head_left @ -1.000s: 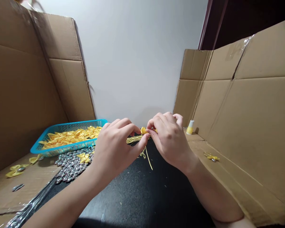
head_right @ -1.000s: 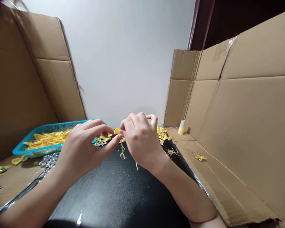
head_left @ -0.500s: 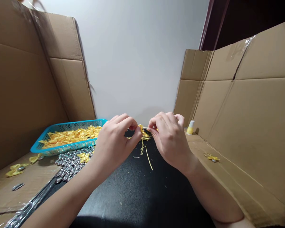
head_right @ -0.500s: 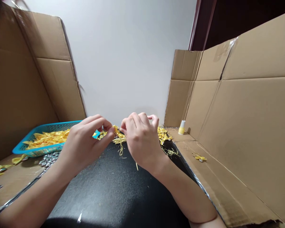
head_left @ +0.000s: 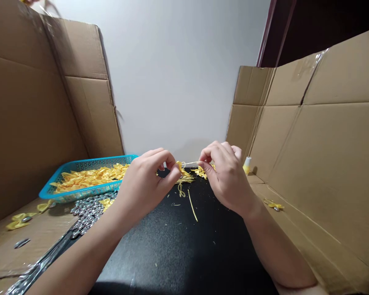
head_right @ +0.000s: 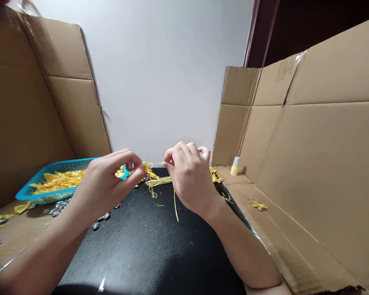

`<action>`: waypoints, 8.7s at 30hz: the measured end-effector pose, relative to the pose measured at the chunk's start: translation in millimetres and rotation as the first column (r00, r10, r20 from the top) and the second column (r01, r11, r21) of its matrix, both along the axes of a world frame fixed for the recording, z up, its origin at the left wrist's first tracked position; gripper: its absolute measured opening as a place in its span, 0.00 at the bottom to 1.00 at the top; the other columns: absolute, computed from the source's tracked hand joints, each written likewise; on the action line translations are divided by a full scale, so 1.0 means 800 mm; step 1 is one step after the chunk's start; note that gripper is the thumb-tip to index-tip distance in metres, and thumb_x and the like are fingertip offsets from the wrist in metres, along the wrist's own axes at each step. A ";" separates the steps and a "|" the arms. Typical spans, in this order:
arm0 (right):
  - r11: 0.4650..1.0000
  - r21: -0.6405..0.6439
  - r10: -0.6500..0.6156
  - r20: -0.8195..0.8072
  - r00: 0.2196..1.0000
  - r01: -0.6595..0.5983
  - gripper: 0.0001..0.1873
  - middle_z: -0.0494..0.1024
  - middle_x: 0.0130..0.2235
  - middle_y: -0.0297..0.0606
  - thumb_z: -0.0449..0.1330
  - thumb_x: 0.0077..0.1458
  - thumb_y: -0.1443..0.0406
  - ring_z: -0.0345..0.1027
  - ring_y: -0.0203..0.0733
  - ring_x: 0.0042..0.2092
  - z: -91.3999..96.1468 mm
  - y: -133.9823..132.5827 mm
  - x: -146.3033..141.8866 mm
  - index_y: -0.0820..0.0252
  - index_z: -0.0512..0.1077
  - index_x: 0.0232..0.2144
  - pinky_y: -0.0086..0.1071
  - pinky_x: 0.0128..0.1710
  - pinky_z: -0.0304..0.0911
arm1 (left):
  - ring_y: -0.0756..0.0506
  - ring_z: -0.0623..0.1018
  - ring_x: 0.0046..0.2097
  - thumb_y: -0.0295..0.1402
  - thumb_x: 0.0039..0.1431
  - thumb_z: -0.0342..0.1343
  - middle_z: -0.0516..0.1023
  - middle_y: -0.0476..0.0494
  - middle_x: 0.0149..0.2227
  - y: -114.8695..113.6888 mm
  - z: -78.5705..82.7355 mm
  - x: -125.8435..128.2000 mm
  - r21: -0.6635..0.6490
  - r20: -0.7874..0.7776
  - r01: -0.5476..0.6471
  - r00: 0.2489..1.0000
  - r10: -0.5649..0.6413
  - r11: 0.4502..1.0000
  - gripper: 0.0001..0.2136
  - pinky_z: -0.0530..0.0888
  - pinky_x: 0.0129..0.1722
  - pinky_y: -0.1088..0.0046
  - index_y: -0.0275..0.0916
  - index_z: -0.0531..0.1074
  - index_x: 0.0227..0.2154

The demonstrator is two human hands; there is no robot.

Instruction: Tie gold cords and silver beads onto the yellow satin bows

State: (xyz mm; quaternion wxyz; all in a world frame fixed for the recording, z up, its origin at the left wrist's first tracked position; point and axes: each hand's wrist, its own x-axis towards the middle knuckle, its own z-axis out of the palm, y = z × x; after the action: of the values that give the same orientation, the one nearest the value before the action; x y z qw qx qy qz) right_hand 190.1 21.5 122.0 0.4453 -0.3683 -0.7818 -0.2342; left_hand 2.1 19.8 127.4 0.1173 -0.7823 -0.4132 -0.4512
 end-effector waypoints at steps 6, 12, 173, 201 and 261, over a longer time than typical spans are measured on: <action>0.990 -0.023 0.137 -0.052 0.989 -0.138 0.03 0.73 0.36 0.34 0.53 0.63 0.66 0.64 0.40 0.38 0.007 0.000 0.012 0.57 0.64 0.34 0.39 0.45 0.51 | 0.54 0.67 0.24 0.28 0.55 0.51 0.69 0.53 0.21 -0.004 0.005 -0.002 -0.085 0.055 0.089 0.995 -0.085 0.992 0.08 0.62 0.25 0.78 0.37 0.68 0.22; 0.957 0.083 0.275 0.041 0.960 -0.278 0.10 0.76 0.42 0.34 0.61 0.58 0.64 0.67 0.41 0.45 0.011 -0.011 0.013 0.54 0.69 0.43 0.39 0.47 0.55 | 0.54 0.68 0.24 0.29 0.55 0.53 0.70 0.53 0.21 -0.009 0.002 0.003 -0.075 0.033 0.117 0.993 -0.115 0.990 0.08 0.63 0.26 0.78 0.37 0.69 0.21; 0.802 -0.430 0.308 -0.298 0.904 -0.415 0.05 0.75 0.29 0.33 0.57 0.51 0.69 0.67 0.35 0.32 0.010 0.015 0.007 0.61 0.73 0.30 0.29 0.34 0.61 | 0.53 0.67 0.26 0.35 0.63 0.52 0.70 0.52 0.24 0.010 0.012 -0.020 -0.279 -0.108 0.226 0.958 -0.264 0.933 0.08 0.64 0.25 0.79 0.39 0.73 0.30; 0.726 -0.433 0.462 -0.269 0.845 -0.534 0.04 0.76 0.33 0.34 0.59 0.52 0.69 0.67 0.36 0.37 0.009 0.012 0.003 0.60 0.74 0.27 0.32 0.42 0.60 | 0.53 0.67 0.24 0.35 0.61 0.53 0.71 0.52 0.22 0.005 0.016 -0.021 -0.283 -0.121 0.231 0.954 -0.273 0.931 0.09 0.64 0.23 0.79 0.38 0.73 0.28; 0.769 0.552 0.158 0.325 0.932 -0.323 0.08 0.80 0.37 0.23 0.60 0.58 0.68 0.65 0.35 0.39 -0.021 0.029 -0.020 0.51 0.73 0.28 0.36 0.50 0.58 | 0.54 0.66 0.25 0.32 0.57 0.54 0.69 0.54 0.20 0.002 0.018 -0.025 -0.345 0.008 0.273 0.958 -0.288 0.898 0.11 0.63 0.24 0.80 0.36 0.71 0.21</action>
State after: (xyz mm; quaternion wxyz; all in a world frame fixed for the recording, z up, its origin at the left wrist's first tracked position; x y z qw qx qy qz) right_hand 174.0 44.7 105.6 0.4583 -0.0713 -0.7604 -0.4546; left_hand -17.6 21.4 141.7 -0.0780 -0.8515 -0.3658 -0.3675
